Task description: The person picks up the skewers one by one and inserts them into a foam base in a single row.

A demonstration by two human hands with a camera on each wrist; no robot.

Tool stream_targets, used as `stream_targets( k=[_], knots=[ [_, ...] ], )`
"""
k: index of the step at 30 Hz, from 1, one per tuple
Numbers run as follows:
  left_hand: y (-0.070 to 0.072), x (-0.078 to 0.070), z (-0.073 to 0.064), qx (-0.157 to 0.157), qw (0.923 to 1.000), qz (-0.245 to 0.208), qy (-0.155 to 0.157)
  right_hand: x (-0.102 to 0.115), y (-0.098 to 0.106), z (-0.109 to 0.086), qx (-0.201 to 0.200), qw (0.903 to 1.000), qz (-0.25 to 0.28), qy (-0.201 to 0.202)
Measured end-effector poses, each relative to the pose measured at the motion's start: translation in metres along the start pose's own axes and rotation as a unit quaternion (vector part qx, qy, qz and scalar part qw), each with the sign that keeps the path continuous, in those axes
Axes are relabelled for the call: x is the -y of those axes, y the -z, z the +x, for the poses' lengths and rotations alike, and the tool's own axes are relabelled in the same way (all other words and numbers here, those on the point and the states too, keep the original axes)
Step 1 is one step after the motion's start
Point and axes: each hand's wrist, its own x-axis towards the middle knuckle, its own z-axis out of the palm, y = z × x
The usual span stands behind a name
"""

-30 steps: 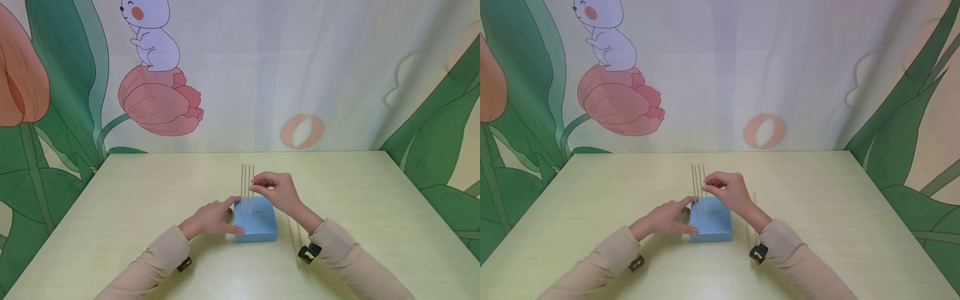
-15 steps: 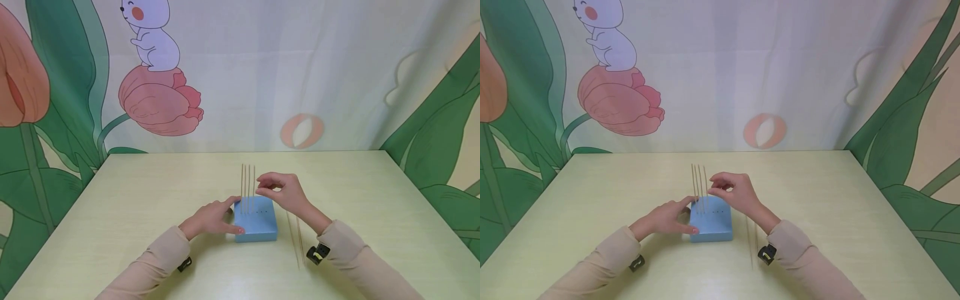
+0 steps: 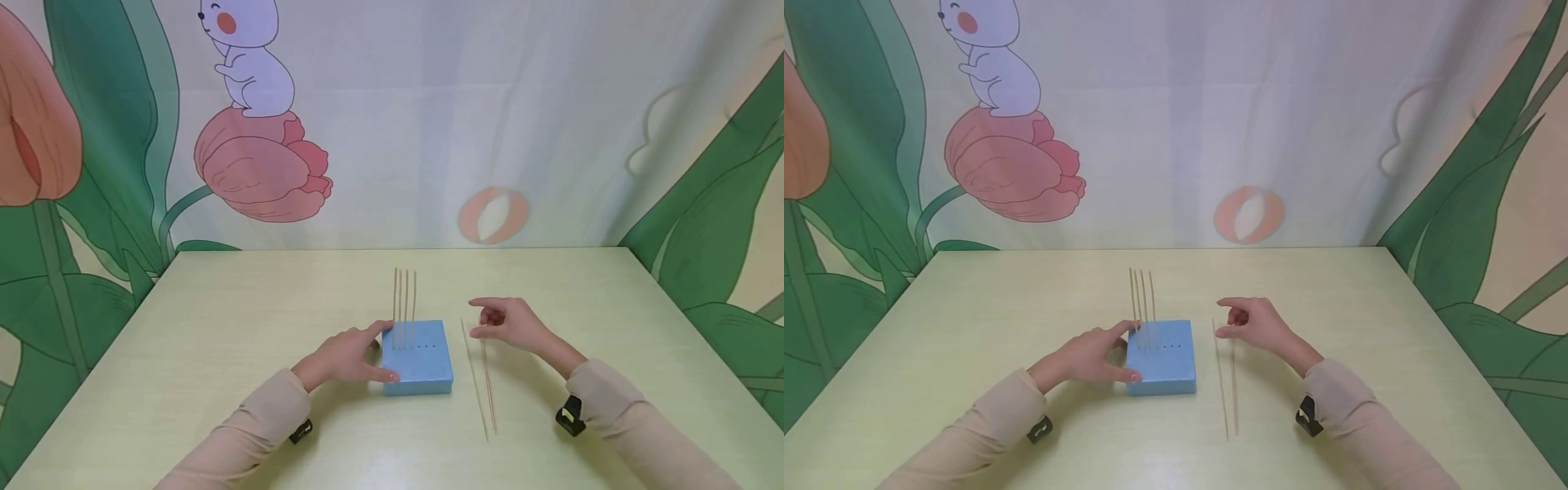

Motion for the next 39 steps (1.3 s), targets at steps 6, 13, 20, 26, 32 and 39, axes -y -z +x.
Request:
stream_targets(
  k=[6, 13, 20, 26, 32, 39],
  knots=[
    [-0.001, 0.000, 0.000, 0.001, 1.0000, -0.001, -0.002, -0.022, 0.001, -0.004, 0.035, 0.9980, -0.046, -0.027],
    [-0.002, 0.000, 0.001, 0.001, 1.0000, 0.003, 0.002, -0.034, 0.000, -0.008, 0.081, 0.9899, -0.102, -0.054],
    [-0.001, 0.000, 0.000, 0.001, 1.0000, -0.001, 0.000, -0.038, -0.003, -0.010, 0.105, 0.9854, -0.118, -0.065],
    [0.000, 0.000, 0.000, 0.002, 1.0000, 0.000, 0.001, -0.036, -0.004, -0.009, 0.118, 0.9830, -0.125, -0.064],
    [0.000, 0.000, -0.001, 0.002, 1.0000, 0.000, 0.006, -0.033, -0.002, -0.006, 0.126, 0.9821, -0.120, -0.071],
    [0.001, -0.001, 0.000, 0.002, 1.0000, -0.001, 0.005, -0.031, 0.000, -0.003, 0.113, 0.9879, -0.087, -0.060]
  ],
)
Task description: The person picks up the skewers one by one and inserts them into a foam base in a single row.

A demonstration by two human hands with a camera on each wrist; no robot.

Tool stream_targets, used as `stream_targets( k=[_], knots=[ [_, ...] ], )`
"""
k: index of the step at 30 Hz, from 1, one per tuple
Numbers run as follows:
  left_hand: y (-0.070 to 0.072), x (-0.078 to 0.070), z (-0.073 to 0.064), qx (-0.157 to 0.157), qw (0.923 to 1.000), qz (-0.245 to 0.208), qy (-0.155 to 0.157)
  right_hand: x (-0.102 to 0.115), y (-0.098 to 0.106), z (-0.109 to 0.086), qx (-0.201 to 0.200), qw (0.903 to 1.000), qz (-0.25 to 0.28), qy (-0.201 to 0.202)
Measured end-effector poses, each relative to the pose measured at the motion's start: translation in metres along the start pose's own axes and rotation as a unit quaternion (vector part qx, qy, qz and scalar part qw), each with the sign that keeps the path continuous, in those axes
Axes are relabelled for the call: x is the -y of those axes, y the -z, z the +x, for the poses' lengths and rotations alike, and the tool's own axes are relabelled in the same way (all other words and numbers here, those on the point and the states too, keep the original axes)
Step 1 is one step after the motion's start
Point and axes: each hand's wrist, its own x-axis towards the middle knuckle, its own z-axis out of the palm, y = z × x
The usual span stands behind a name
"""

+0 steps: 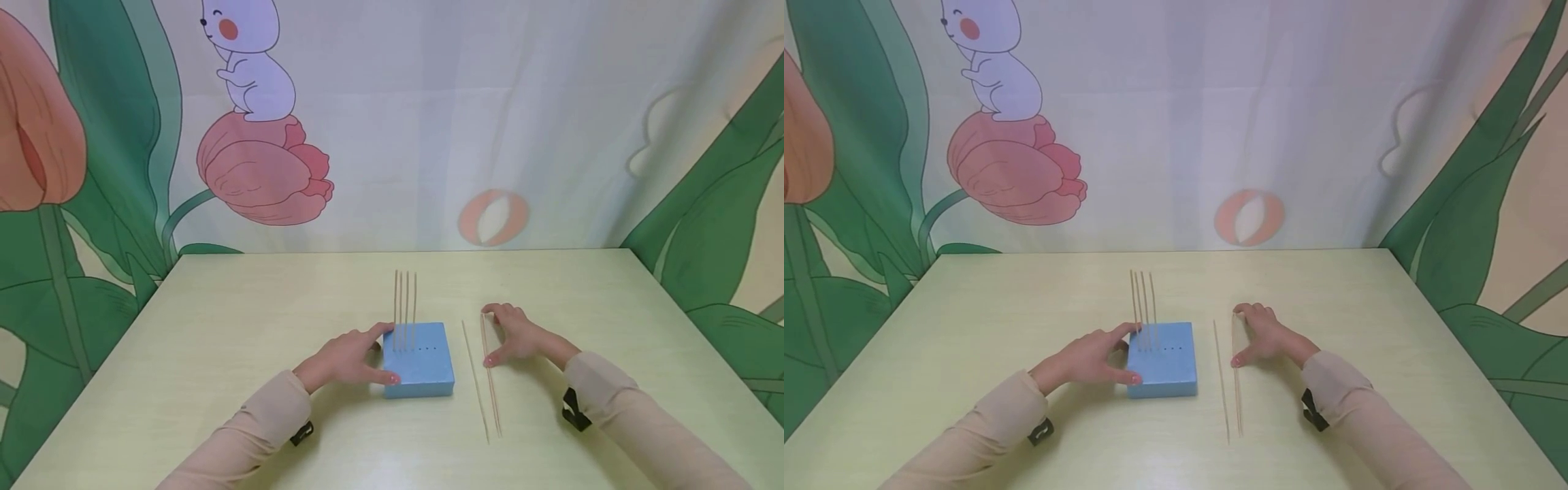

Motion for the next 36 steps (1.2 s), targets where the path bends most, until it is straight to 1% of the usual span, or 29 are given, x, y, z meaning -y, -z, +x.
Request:
stream_targets(
  k=[4, 6, 8, 12, 17, 21, 25, 28, 31, 36],
  knots=[
    [0.000, -0.001, 0.001, 0.001, 1.0000, -0.002, -0.005, -0.001, 0.005, -0.002, -0.005, 0.9982, 0.058, 0.012],
    [0.000, -0.001, 0.002, 0.001, 1.0000, -0.001, -0.005, -0.001, 0.008, -0.003, -0.013, 0.9952, 0.094, 0.020],
    [0.000, -0.001, 0.002, 0.000, 1.0000, 0.002, -0.003, 0.000, 0.011, -0.004, -0.021, 0.9902, 0.135, 0.031],
    [0.000, -0.001, 0.002, -0.002, 1.0000, 0.003, 0.002, 0.004, 0.014, -0.008, -0.041, 0.9760, 0.212, 0.029],
    [-0.001, 0.000, 0.002, -0.001, 1.0000, 0.002, 0.002, 0.016, 0.017, -0.015, -0.072, 0.9604, 0.269, 0.016],
    [-0.001, 0.000, 0.001, -0.002, 1.0000, 0.004, -0.001, 0.030, 0.021, -0.019, -0.107, 0.9494, 0.294, 0.018],
    [-0.001, 0.000, 0.000, -0.005, 1.0000, 0.005, -0.003, 0.045, 0.028, -0.020, -0.145, 0.9420, 0.302, 0.023],
    [-0.001, -0.001, 0.000, -0.006, 1.0000, 0.004, -0.004, 0.054, 0.032, -0.020, -0.170, 0.9368, 0.304, 0.035],
    [-0.001, -0.001, 0.000, -0.007, 1.0000, 0.003, -0.006, 0.063, 0.036, -0.020, -0.199, 0.9317, 0.298, 0.057],
    [-0.001, 0.000, 0.001, -0.006, 1.0000, 0.007, -0.001, 0.080, 0.039, -0.019, -0.236, 0.9226, 0.285, 0.108]
  ],
)
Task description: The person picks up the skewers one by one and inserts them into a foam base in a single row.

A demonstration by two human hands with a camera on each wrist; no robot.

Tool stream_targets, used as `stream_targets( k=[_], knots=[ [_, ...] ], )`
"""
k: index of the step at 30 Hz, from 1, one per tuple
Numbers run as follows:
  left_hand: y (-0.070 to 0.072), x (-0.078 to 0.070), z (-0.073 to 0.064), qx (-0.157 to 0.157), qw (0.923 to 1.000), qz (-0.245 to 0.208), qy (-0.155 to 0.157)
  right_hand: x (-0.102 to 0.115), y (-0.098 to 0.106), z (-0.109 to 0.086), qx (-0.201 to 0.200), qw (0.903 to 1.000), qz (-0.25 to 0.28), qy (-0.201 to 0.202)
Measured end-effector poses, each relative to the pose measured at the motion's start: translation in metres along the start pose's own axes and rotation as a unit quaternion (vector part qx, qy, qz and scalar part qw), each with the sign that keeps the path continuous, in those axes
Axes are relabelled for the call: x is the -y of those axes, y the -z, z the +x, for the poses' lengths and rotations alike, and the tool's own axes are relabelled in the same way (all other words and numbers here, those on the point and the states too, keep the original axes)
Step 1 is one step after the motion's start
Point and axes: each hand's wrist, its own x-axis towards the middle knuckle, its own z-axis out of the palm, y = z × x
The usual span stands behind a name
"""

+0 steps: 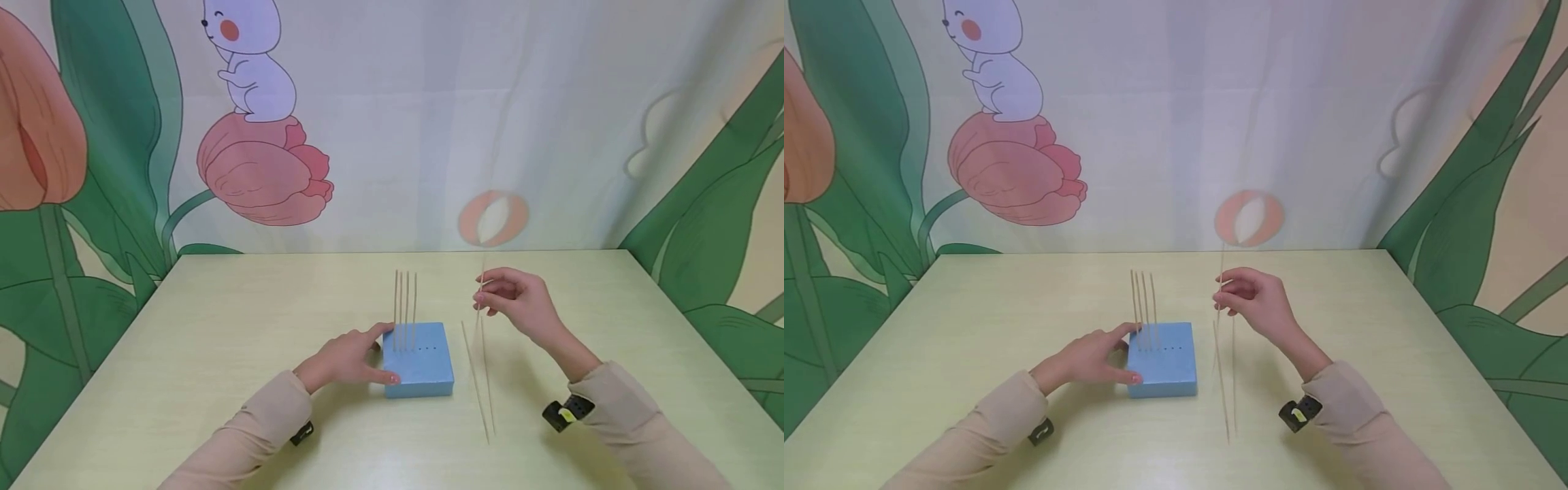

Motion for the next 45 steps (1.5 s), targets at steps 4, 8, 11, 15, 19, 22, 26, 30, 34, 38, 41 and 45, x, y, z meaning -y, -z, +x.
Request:
stream_targets(
  k=[4, 8, 11, 15, 19, 22, 26, 30, 34, 38, 41, 45],
  knots=[
    [0.000, 0.001, 0.000, 0.002, 1.0000, 0.000, 0.004, 0.010, -0.011, 0.004, -0.010, 0.9992, 0.024, 0.029],
    [0.001, 0.001, 0.000, 0.002, 1.0000, -0.001, 0.003, 0.016, -0.023, 0.009, -0.016, 0.9971, 0.048, 0.057],
    [0.000, 0.001, 0.000, 0.001, 1.0000, 0.000, 0.002, 0.018, -0.030, 0.012, -0.018, 0.9956, 0.052, 0.076],
    [0.000, 0.000, 0.001, 0.000, 1.0000, 0.002, 0.002, 0.018, -0.038, 0.015, -0.019, 0.9946, 0.049, 0.089],
    [0.000, 0.000, 0.001, 0.002, 1.0000, 0.004, 0.000, 0.016, -0.045, 0.017, -0.012, 0.9939, 0.037, 0.103],
    [0.000, 0.001, 0.001, 0.003, 1.0000, 0.005, -0.002, 0.016, -0.050, 0.017, -0.006, 0.9929, 0.032, 0.115],
    [0.000, 0.001, 0.002, 0.004, 1.0000, 0.002, -0.001, 0.016, -0.056, 0.017, -0.003, 0.9920, 0.032, 0.122],
    [0.000, 0.002, 0.003, 0.005, 1.0000, 0.000, 0.002, 0.014, -0.059, 0.017, -0.001, 0.9914, 0.022, 0.129],
    [-0.001, 0.003, 0.004, 0.006, 1.0000, 0.003, 0.004, 0.013, -0.061, 0.017, 0.001, 0.9915, 0.011, 0.130],
    [-0.001, 0.003, 0.003, 0.007, 0.9999, 0.005, 0.005, 0.012, -0.062, 0.017, 0.002, 0.9920, 0.008, 0.126],
    [-0.001, 0.002, 0.003, 0.007, 0.9999, 0.004, 0.006, 0.010, -0.064, 0.016, 0.003, 0.9927, 0.003, 0.120],
    [0.000, 0.002, 0.002, 0.006, 1.0000, 0.004, 0.005, 0.007, -0.068, 0.015, 0.009, 0.9946, -0.002, 0.103]
  ],
)
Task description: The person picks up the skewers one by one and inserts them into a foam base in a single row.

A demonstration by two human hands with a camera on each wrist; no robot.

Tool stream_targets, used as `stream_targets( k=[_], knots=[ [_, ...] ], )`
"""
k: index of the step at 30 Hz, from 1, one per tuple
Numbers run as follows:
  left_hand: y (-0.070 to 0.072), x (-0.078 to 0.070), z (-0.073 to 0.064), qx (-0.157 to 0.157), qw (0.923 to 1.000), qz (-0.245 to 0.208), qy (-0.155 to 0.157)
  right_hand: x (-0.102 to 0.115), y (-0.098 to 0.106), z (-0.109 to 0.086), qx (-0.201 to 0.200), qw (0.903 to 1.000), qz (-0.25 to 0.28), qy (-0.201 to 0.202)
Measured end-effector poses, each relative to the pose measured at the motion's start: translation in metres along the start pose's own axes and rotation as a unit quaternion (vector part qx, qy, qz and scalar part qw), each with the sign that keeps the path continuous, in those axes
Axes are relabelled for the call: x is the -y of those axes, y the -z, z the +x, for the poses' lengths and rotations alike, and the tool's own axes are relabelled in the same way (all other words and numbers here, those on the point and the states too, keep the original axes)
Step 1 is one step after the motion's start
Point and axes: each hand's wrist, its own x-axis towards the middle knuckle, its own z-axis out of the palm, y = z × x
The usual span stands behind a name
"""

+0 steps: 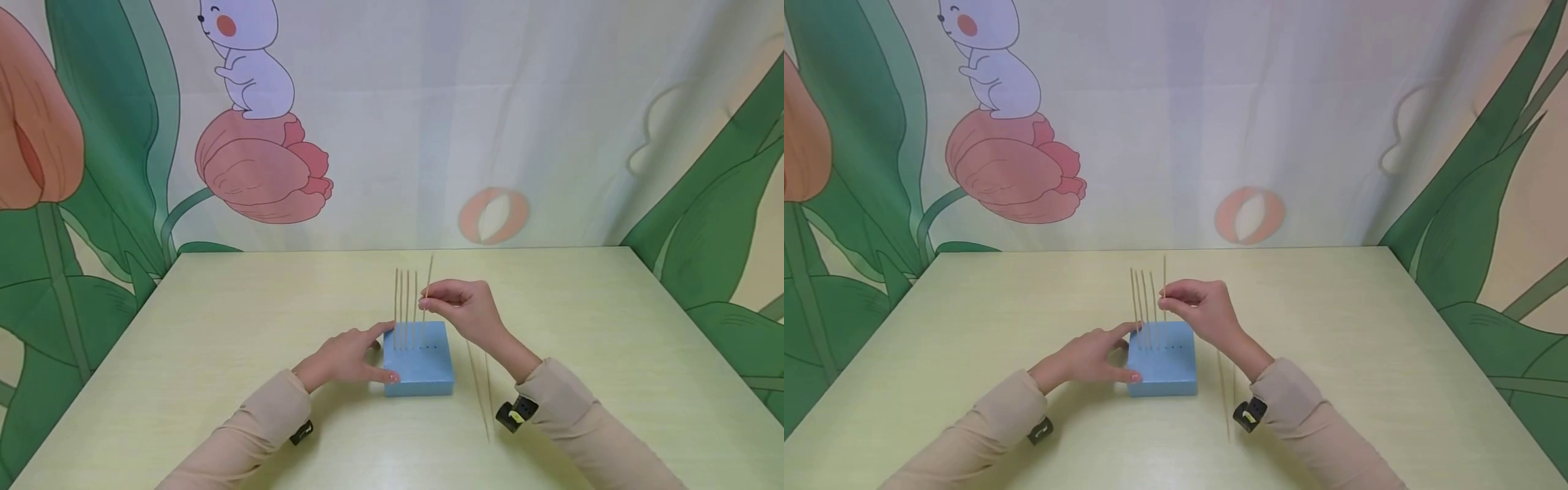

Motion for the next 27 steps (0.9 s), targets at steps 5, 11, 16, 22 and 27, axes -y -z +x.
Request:
stream_targets(
  k=[5, 11, 16, 22, 27],
  knots=[
    [0.000, 0.000, 0.000, 0.001, 1.0000, 0.000, -0.001, 0.011, -0.004, -0.004, 0.019, 0.9994, -0.009, -0.028],
    [0.000, 0.000, -0.001, 0.002, 1.0000, -0.004, -0.002, 0.021, -0.005, -0.005, 0.026, 0.9992, -0.018, -0.024],
    [0.000, -0.001, -0.001, 0.001, 1.0000, -0.003, 0.000, 0.021, -0.005, -0.006, 0.032, 0.9989, -0.022, -0.027],
    [0.000, -0.002, -0.001, 0.002, 1.0000, -0.006, 0.001, -0.007, 0.000, -0.008, 0.057, 0.9971, -0.044, -0.024],
    [0.000, -0.002, -0.001, 0.002, 1.0000, -0.002, 0.004, -0.017, 0.017, -0.013, 0.060, 0.9949, -0.061, -0.053]
  ],
)
